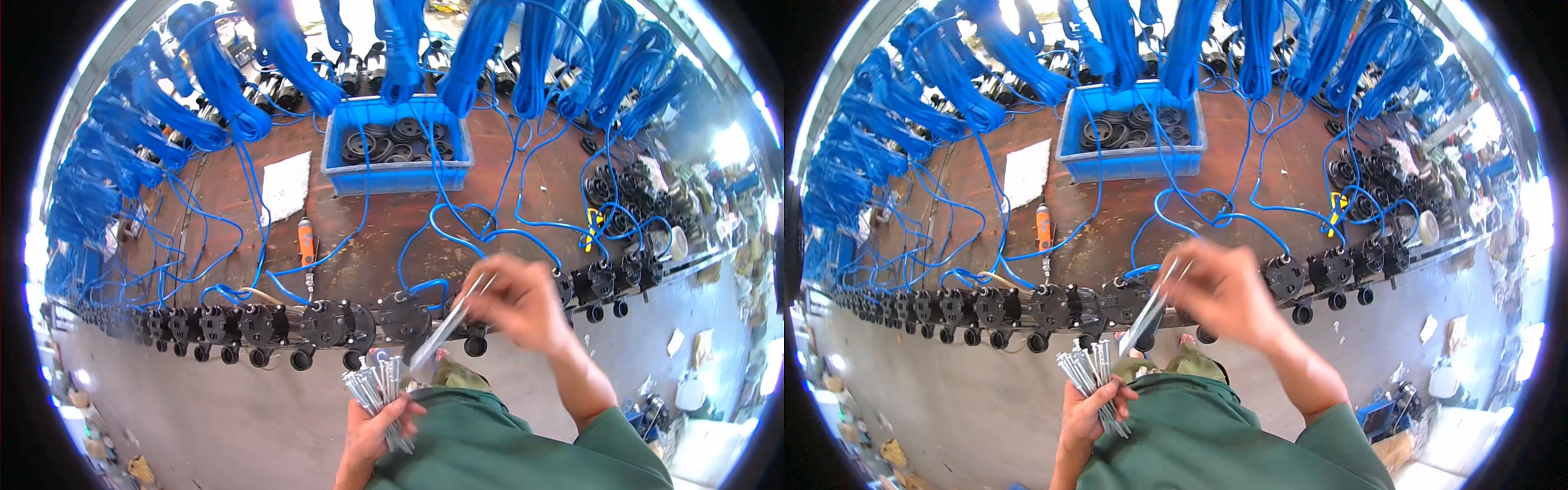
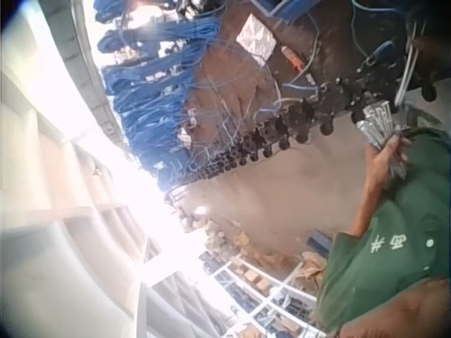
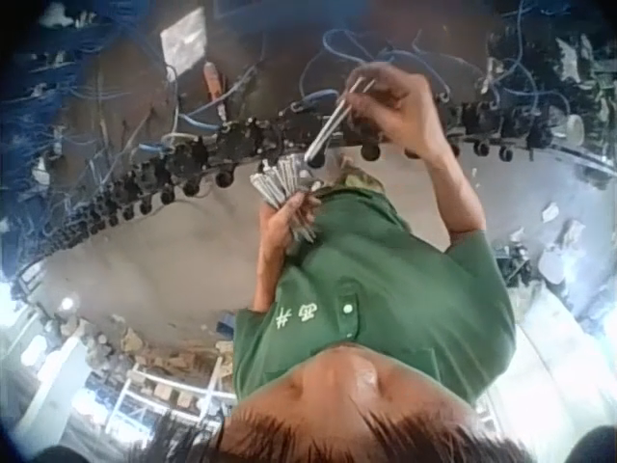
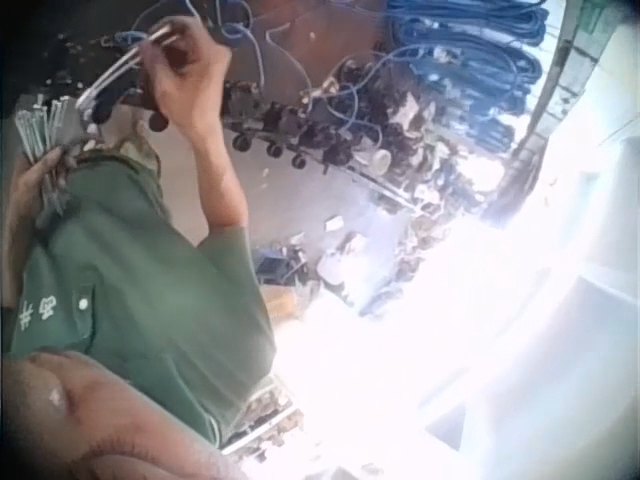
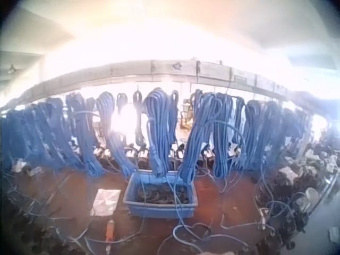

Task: The person assembles electrical pumps by retrieving metal pins from a bin, inserting them into the pump housings, and then securing them using a pneumatic driver.

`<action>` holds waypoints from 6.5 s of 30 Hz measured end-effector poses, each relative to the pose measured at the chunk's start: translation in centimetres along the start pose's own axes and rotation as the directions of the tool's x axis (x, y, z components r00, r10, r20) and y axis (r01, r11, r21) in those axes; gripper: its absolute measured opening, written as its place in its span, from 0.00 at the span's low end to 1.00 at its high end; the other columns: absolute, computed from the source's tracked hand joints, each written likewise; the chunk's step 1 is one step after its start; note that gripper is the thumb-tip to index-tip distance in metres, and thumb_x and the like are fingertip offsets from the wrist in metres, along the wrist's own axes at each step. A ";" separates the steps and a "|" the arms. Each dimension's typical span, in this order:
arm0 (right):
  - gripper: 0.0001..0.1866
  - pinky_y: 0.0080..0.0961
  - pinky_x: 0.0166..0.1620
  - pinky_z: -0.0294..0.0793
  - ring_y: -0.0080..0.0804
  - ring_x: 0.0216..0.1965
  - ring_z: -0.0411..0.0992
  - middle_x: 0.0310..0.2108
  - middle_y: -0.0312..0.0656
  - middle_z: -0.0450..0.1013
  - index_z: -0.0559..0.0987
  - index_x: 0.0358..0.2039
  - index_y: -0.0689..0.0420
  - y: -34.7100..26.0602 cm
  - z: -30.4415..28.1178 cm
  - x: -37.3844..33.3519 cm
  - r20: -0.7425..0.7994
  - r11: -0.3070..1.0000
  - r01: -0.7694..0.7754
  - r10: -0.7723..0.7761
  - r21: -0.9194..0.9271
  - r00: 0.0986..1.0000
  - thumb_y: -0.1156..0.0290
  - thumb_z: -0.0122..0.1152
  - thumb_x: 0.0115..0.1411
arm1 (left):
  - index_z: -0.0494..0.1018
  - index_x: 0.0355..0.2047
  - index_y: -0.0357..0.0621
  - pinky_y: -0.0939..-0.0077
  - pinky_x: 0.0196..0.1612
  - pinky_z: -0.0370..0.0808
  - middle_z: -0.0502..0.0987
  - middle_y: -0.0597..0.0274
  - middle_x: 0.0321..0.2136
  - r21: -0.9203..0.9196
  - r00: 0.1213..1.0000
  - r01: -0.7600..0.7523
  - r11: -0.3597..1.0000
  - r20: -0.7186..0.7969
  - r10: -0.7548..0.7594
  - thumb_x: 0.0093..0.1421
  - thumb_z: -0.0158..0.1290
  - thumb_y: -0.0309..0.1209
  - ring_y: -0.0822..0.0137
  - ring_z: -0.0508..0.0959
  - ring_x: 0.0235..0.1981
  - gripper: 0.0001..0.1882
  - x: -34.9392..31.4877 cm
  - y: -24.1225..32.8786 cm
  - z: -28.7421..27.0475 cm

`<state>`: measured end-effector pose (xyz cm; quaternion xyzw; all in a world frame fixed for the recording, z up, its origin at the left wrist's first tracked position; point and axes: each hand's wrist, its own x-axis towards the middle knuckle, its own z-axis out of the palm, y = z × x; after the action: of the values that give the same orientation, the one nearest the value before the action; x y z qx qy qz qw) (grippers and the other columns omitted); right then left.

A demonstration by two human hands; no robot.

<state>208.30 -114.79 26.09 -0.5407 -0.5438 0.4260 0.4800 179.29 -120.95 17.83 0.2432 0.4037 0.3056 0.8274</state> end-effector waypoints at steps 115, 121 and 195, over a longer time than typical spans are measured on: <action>0.10 0.39 0.34 0.77 0.47 0.30 0.79 0.30 0.51 0.79 0.79 0.38 0.63 3.3 -2.0 2.3 -0.195 0.886 0.014 -0.117 -0.463 0.974 0.72 0.62 0.57 | 0.73 0.39 0.36 0.79 0.15 0.63 0.77 0.57 0.24 0.715 0.998 -0.023 0.699 -0.023 0.057 0.62 0.53 0.27 0.71 0.69 0.13 0.08 16.7 19.0 7.4; 0.38 0.20 0.32 0.73 0.17 0.25 0.71 0.28 0.37 0.77 0.72 0.56 0.68 3.1 0.7 -5.7 0.080 0.917 -0.210 0.194 0.340 0.978 0.54 0.77 0.54 | 0.74 0.43 0.33 0.77 0.17 0.70 0.79 0.54 0.26 0.402 0.998 0.000 0.916 0.058 -0.025 0.63 0.56 0.26 0.69 0.74 0.16 0.11 5.0 8.4 10.0; 0.19 0.36 0.40 0.79 0.43 0.41 0.75 0.46 0.44 0.76 0.77 0.48 0.61 8.9 -1.2 0.7 0.372 0.422 0.462 -0.282 -0.780 0.884 0.77 0.66 0.54 | 0.68 0.46 0.33 0.78 0.20 0.71 0.79 0.50 0.29 -0.161 0.995 0.023 0.987 0.098 -0.007 0.69 0.49 0.25 0.70 0.75 0.18 0.09 5.4 -5.9 4.1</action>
<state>211.08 -113.71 17.55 -0.5283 -0.8286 0.0339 0.1820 187.06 -121.94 13.44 0.1864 0.3387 0.3190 0.8653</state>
